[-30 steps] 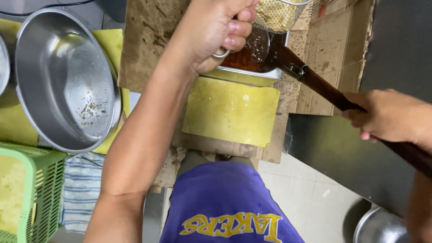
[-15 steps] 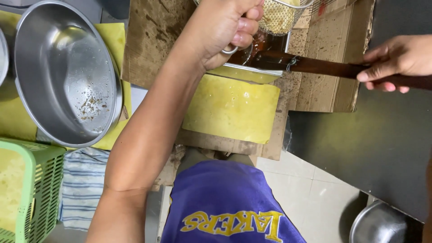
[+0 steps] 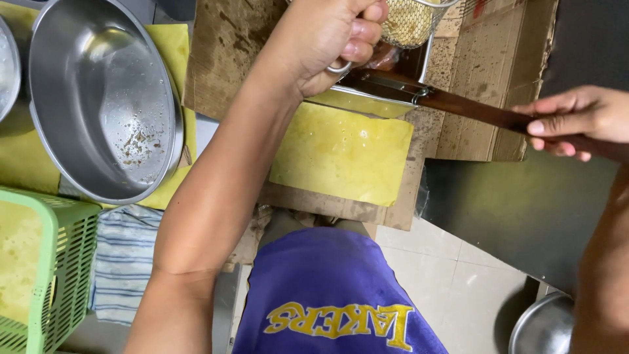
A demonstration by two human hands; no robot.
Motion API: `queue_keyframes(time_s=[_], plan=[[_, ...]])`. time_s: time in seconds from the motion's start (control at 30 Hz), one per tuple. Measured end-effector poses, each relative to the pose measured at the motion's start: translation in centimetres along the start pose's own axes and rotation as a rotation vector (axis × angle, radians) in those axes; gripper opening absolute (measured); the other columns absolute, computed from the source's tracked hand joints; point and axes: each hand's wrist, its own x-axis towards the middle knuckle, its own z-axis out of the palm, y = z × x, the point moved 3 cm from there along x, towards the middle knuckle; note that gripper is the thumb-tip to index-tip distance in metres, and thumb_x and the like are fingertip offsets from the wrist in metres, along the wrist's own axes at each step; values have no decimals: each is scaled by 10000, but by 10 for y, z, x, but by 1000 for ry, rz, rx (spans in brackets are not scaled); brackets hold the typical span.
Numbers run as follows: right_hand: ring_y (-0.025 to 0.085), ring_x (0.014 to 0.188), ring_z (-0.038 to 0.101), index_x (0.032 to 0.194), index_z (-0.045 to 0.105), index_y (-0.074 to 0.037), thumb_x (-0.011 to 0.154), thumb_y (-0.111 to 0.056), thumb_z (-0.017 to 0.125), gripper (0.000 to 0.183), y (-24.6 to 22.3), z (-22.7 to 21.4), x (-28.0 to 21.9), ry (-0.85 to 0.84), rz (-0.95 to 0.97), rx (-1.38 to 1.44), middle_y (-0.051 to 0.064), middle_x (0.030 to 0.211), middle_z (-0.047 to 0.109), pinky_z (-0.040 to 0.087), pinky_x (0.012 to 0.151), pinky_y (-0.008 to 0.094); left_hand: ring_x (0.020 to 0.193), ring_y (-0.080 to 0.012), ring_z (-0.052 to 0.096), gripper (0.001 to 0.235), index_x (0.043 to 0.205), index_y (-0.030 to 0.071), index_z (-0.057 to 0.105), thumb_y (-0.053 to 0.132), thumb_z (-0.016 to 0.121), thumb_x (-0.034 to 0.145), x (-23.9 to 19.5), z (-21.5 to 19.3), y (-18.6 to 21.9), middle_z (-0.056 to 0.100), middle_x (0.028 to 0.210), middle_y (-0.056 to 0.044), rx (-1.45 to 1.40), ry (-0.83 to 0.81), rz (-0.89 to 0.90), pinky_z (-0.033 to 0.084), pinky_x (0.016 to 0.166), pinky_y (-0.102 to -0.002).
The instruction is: The person uses a metal strainer to lift a batch of potato chips from a deep fryer, shakes them to drain excess oil, and then transfers them into a green plastic basket. They also use a long-handled wooden spatula to stir the hot oil in the fryer.
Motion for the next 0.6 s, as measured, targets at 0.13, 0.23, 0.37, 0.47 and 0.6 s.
queue_keyframes(time_s=[0.13,0.23,0.37,0.47,0.6], plan=[[233,450,503,1510,597,-45,908,25,570,607,7,39,-31,146,-101,239,212,743,651,360,246,353,501,-19,360,224,768,108,486,-76,481,895,8,-2,-6,545,718,-11,-14,-26,-7,213,380,-178],[197,466,473,1502,594,-9,914,-22,579,589,-4,63,-53,229,-159,268,171,748,612,343,270,318,522,-21,348,211,776,98,513,-77,466,885,14,-5,-9,541,750,-32,-37,-40,19,186,399,-171],[275,504,462,1486,625,3,935,18,616,551,-36,97,-88,535,-146,190,215,787,587,353,357,369,535,-26,348,232,765,104,511,-77,459,901,9,0,-2,508,759,-35,-50,-61,41,177,406,-163],[282,505,456,1564,532,37,946,61,613,624,-40,116,-93,653,-157,106,237,777,528,361,381,389,531,-21,357,206,790,66,531,-77,458,918,11,-1,-6,529,787,-57,-87,-65,-1,193,391,-162],[190,626,776,1282,694,-294,922,-310,701,360,-74,128,-92,758,144,-726,17,561,783,508,751,324,535,-23,354,210,786,91,534,-60,443,902,8,2,-4,545,786,-55,-22,-51,11,197,412,-160]])
